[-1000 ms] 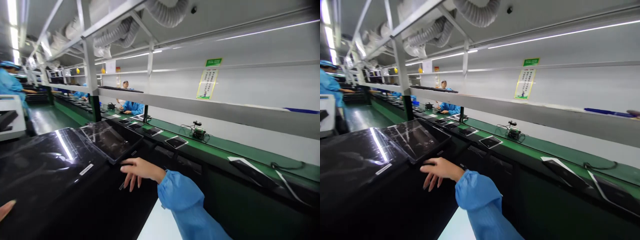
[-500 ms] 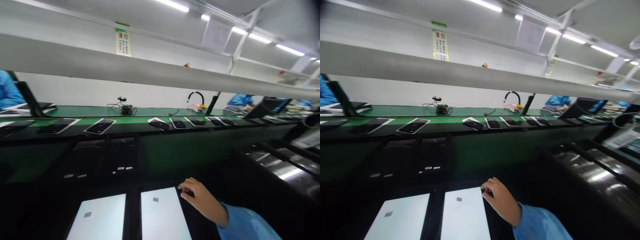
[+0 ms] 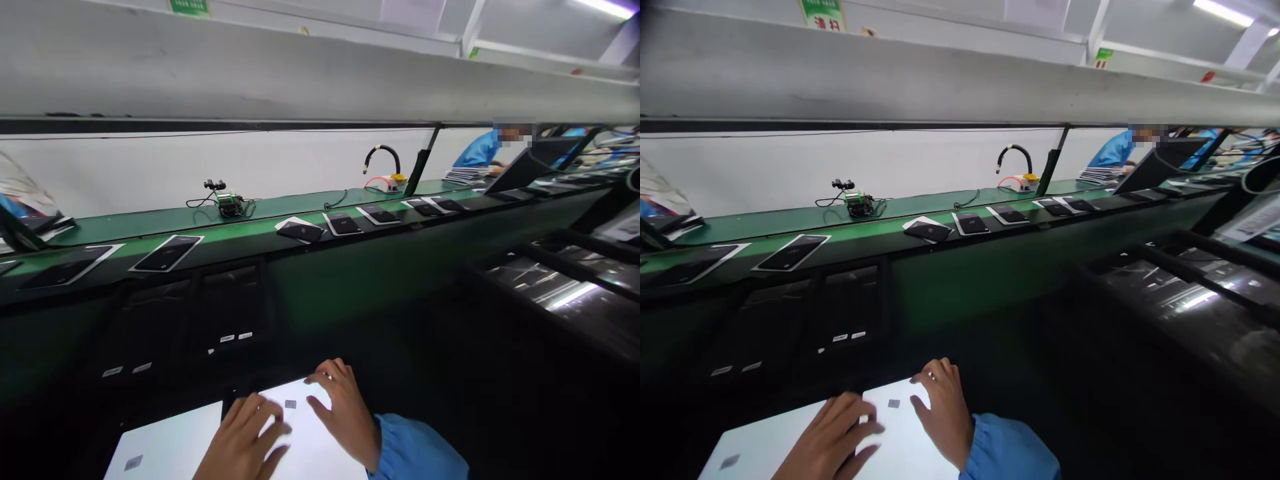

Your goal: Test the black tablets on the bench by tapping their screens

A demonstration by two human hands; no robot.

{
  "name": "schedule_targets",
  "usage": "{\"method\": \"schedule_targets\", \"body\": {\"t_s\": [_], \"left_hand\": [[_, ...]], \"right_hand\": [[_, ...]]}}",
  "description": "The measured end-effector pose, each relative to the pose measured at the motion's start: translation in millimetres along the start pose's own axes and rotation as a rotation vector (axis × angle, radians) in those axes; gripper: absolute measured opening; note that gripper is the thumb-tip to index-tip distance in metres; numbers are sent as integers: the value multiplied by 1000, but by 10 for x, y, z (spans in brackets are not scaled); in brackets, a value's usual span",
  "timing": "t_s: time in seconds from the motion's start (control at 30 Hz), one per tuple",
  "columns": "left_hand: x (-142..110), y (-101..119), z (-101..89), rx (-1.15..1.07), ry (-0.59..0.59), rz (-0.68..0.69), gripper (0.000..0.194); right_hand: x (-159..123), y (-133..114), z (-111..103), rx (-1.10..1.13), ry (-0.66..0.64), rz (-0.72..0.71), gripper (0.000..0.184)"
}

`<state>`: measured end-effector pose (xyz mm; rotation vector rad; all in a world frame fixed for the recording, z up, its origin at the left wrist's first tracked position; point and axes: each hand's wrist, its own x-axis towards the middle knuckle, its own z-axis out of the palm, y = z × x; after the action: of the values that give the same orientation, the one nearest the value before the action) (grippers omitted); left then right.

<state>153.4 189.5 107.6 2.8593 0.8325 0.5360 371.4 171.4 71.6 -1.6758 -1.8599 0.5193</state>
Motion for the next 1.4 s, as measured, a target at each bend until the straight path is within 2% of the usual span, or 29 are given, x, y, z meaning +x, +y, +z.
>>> {"method": "schedule_targets", "body": {"t_s": [0.13,0.27,0.47,0.77,1.0,1.4], "left_hand": [[474,-241,310,-66,-123,-38,14],[620,-407,439,-158,-202,-16,20],[621,-490,487,-249,-217,37,5],[628,-473,487,-219,-215,98,10],[634,-418,448,-138,-259,63,18],[515,-394,364,-161,-299,-21,9]], "right_hand": [[-22,69,35,18,-3,-13,23],[-35,127,45,32,-14,-19,23],[-46,131,42,47,-27,-19,24],[-57,78,15,14,-48,-22,22],[-38,41,3,1,-56,-15,22],[-22,21,8,0,-58,-29,25]]}}
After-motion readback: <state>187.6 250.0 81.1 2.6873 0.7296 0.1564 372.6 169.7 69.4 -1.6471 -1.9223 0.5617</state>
